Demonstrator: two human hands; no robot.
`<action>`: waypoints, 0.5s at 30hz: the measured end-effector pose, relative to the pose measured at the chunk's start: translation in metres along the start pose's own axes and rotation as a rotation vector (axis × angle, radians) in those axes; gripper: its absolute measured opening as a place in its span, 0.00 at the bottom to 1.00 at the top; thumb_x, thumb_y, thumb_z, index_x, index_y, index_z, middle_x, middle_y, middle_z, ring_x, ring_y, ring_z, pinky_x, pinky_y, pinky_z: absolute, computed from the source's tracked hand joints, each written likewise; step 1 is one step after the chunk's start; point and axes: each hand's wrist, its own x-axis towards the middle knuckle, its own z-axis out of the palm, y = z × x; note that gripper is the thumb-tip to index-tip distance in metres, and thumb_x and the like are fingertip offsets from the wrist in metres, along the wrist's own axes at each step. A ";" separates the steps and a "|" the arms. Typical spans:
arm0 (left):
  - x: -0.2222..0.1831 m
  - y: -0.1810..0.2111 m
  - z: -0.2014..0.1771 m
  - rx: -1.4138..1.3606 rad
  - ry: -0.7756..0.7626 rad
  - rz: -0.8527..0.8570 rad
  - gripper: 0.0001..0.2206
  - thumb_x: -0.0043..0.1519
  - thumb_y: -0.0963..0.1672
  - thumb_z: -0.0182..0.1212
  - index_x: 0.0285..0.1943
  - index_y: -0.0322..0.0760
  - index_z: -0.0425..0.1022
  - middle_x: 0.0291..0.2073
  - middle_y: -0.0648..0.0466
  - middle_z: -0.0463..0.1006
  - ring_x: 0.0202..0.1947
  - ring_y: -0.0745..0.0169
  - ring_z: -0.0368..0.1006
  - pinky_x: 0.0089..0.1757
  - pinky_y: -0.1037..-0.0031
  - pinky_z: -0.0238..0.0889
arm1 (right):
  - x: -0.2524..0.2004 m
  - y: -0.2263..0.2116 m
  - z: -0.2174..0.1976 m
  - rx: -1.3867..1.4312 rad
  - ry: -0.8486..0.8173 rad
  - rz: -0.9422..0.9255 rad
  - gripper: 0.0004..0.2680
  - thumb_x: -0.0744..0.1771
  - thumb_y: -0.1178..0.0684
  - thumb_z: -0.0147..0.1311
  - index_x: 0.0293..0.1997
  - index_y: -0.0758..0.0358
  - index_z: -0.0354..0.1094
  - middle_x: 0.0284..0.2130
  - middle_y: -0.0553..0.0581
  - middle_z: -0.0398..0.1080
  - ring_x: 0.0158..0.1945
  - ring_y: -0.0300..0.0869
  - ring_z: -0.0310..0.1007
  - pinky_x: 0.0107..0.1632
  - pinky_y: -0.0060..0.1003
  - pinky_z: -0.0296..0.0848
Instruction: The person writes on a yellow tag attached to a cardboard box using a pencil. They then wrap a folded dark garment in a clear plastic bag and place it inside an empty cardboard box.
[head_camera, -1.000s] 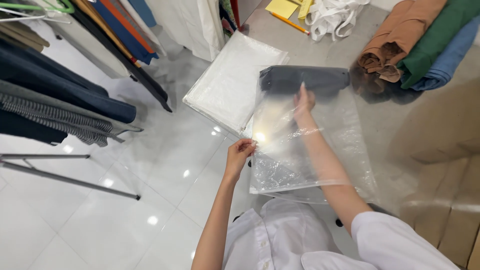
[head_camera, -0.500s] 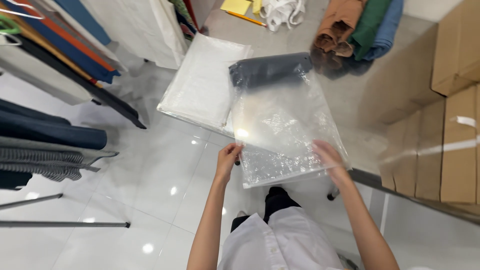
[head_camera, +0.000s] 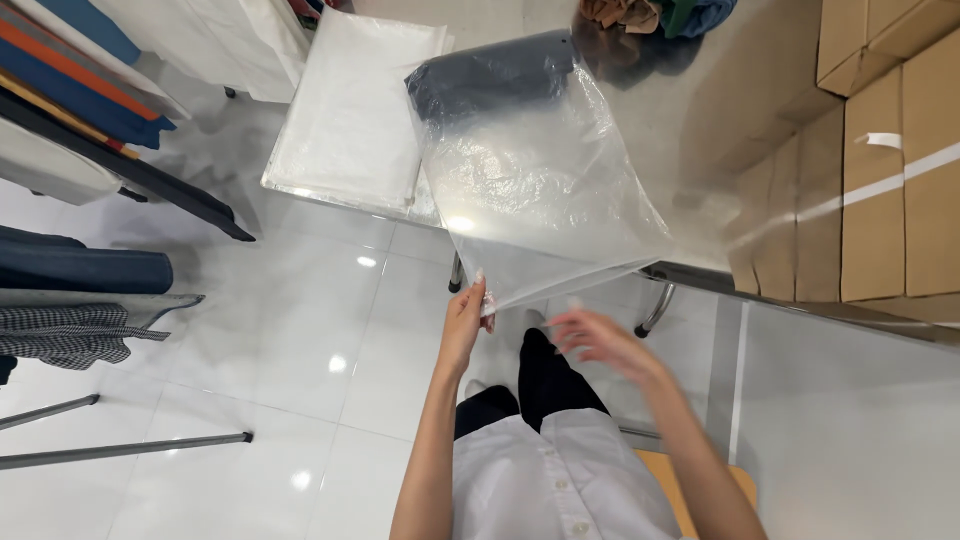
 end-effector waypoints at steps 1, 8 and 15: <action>-0.006 0.004 0.002 0.001 0.000 0.000 0.23 0.72 0.52 0.50 0.24 0.38 0.70 0.15 0.55 0.64 0.20 0.67 0.64 0.28 0.78 0.65 | 0.012 0.007 0.017 0.001 -0.001 0.000 0.20 0.69 0.38 0.46 0.57 0.64 0.72 0.39 0.60 0.77 0.41 0.44 0.78 0.38 0.35 0.74; -0.033 0.006 0.002 0.042 0.086 0.060 0.20 0.71 0.50 0.51 0.24 0.40 0.66 0.15 0.57 0.59 0.17 0.67 0.61 0.23 0.78 0.59 | 0.059 0.016 0.106 0.233 -0.130 -0.142 0.11 0.71 0.44 0.51 0.44 0.63 0.67 0.24 0.51 0.60 0.23 0.38 0.64 0.19 0.25 0.57; -0.028 -0.020 0.006 -0.147 0.140 0.105 0.18 0.72 0.49 0.50 0.26 0.42 0.65 0.16 0.62 0.56 0.16 0.74 0.56 0.21 0.83 0.52 | 0.053 0.006 0.138 0.379 0.104 -0.248 0.09 0.71 0.52 0.51 0.32 0.61 0.60 0.18 0.43 0.46 0.16 0.31 0.54 0.18 0.23 0.51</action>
